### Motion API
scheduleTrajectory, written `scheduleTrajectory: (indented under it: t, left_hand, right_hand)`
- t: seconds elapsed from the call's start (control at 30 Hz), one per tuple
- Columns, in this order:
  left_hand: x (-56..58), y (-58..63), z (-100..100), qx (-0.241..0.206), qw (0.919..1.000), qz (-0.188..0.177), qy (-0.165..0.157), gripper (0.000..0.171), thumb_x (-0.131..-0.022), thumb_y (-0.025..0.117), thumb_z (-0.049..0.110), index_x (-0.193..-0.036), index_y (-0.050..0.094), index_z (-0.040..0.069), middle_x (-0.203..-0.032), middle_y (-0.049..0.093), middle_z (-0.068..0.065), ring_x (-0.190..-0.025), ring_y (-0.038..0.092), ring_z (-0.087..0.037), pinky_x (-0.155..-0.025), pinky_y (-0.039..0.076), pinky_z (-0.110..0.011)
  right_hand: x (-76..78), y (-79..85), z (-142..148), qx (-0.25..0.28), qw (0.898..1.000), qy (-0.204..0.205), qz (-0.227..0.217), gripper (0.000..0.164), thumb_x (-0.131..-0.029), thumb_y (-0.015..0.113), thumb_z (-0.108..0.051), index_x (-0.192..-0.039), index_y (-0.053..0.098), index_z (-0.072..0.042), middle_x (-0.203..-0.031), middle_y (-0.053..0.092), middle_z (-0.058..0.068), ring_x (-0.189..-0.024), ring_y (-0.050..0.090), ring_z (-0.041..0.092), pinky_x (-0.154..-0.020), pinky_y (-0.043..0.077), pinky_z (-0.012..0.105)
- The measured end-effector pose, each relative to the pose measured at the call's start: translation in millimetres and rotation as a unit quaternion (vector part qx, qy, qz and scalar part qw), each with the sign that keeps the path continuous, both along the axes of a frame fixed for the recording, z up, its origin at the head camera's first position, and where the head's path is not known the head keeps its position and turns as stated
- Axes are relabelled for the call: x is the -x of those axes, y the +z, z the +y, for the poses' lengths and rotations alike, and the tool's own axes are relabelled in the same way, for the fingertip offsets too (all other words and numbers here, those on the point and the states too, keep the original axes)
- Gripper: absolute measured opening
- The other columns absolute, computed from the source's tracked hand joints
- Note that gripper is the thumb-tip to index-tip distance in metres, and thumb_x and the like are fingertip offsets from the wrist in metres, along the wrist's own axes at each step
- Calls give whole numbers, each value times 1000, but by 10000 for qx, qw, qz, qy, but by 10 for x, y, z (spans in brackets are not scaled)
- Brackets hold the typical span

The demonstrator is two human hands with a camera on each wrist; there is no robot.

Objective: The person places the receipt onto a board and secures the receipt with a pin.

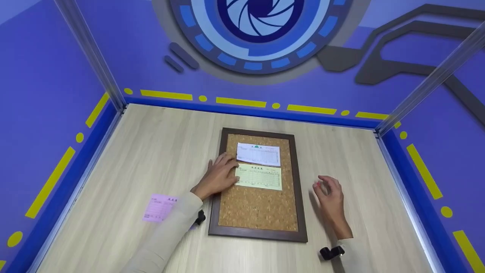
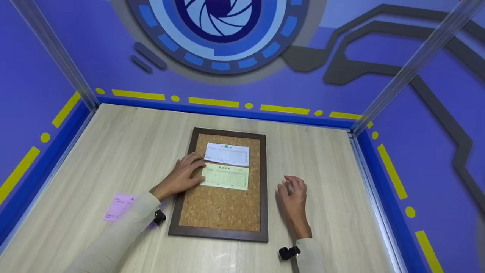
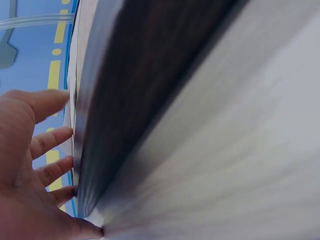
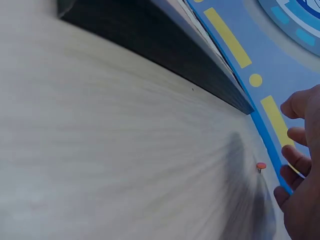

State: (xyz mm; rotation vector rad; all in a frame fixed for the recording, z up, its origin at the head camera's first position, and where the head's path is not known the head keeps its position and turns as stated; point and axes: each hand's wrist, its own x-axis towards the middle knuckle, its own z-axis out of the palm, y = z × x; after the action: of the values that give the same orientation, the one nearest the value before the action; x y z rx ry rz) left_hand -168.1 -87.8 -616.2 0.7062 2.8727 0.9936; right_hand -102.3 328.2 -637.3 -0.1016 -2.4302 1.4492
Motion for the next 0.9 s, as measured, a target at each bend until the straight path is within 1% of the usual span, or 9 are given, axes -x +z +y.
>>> scheduleTrajectory:
  t: [0.07, 0.13, 0.23, 0.3, 0.4, 0.53, 0.67, 0.77, 0.9]
  left_hand:
    - [-2, -13, -5, -17, 10000, -11, -32, 39, -102, 77, 31, -135, 71, 10, -161, 54, -14, -163, 30, -45, -116, 21, -89]
    - [-6, -21, -8, -72, 10000, -35, -45, 40, -103, 76, 32, -136, 71, 10, -161, 53, -14, -163, 29, -45, -117, 20, -89]
    - [-9, -28, -7, -246, 9996, -111, -21, 40, -103, 75, 33, -136, 71, 10, -162, 53, -14, -164, 28, -45, -118, 17, -89]
    - [-4, -37, -4, -326, 9993, -172, 10, 40, -103, 74, 33, -136, 71, 10, -163, 53, -14, -165, 27, -45, -119, 16, -88]
    - [-2, -60, -8, -411, 9988, -248, 49, 41, -103, 74, 33, -136, 71, 11, -164, 53, -14, -165, 26, -44, -120, 14, -88]
    - [-11, -98, -23, -556, 9978, -341, 79, 44, -100, 77, 34, -137, 71, 10, -166, 51, -16, -166, 24, -44, -121, 10, -86]
    - [-19, -122, -39, -767, 9964, -346, 72, 49, -97, 80, 34, -138, 70, 9, -166, 50, -18, -166, 24, -45, -122, 7, -85]
    - [-20, -139, -54, -897, 9954, -323, 58, 51, -96, 81, 33, -139, 70, 8, -167, 50, -18, -166, 23, -45, -123, 6, -84]
    - [-16, -178, -69, -1004, 9945, -310, 37, 54, -95, 81, 32, -141, 69, 7, -167, 49, -19, -166, 23, -45, -125, 6, -82]
  right_hand:
    - [4, -9, 10, -27, 9998, -34, -207, 35, -103, 77, -5, -135, 68, 6, -143, 59, 19, -140, 55, 33, -121, 42, 35]
    - [11, -31, 19, -41, 9995, -54, -313, 36, -103, 77, -5, -136, 67, 7, -143, 58, 20, -141, 54, 33, -122, 41, 42]
    - [19, -73, 29, -270, 9985, -122, -457, 36, -104, 76, -6, -137, 66, 6, -143, 58, 19, -141, 53, 33, -122, 40, 43]
    - [12, -91, 37, -346, 9979, -119, -544, 37, -104, 75, -7, -138, 65, 6, -144, 57, 19, -142, 53, 35, -124, 39, 48]
    - [1, -106, 45, -382, 9972, -108, -628, 38, -106, 73, -9, -140, 63, 5, -145, 56, 18, -144, 53, 36, -126, 37, 51]
    - [2, -122, 51, -408, 9975, -95, -567, 37, -106, 74, -9, -138, 64, 5, -144, 57, 19, -143, 52, 37, -126, 36, 54]
    - [26, -143, 58, -580, 9976, -91, -378, 36, -102, 77, -6, -134, 67, 6, -142, 60, 22, -142, 50, 38, -123, 35, 55]
    - [47, -150, 66, -652, 9975, -56, -268, 35, -100, 79, -3, -131, 69, 7, -140, 61, 23, -140, 50, 38, -122, 35, 54]
    - [73, -156, 88, -628, 9978, -32, -188, 33, -99, 79, -2, -130, 71, 6, -139, 63, 22, -137, 51, 35, -120, 36, 49]
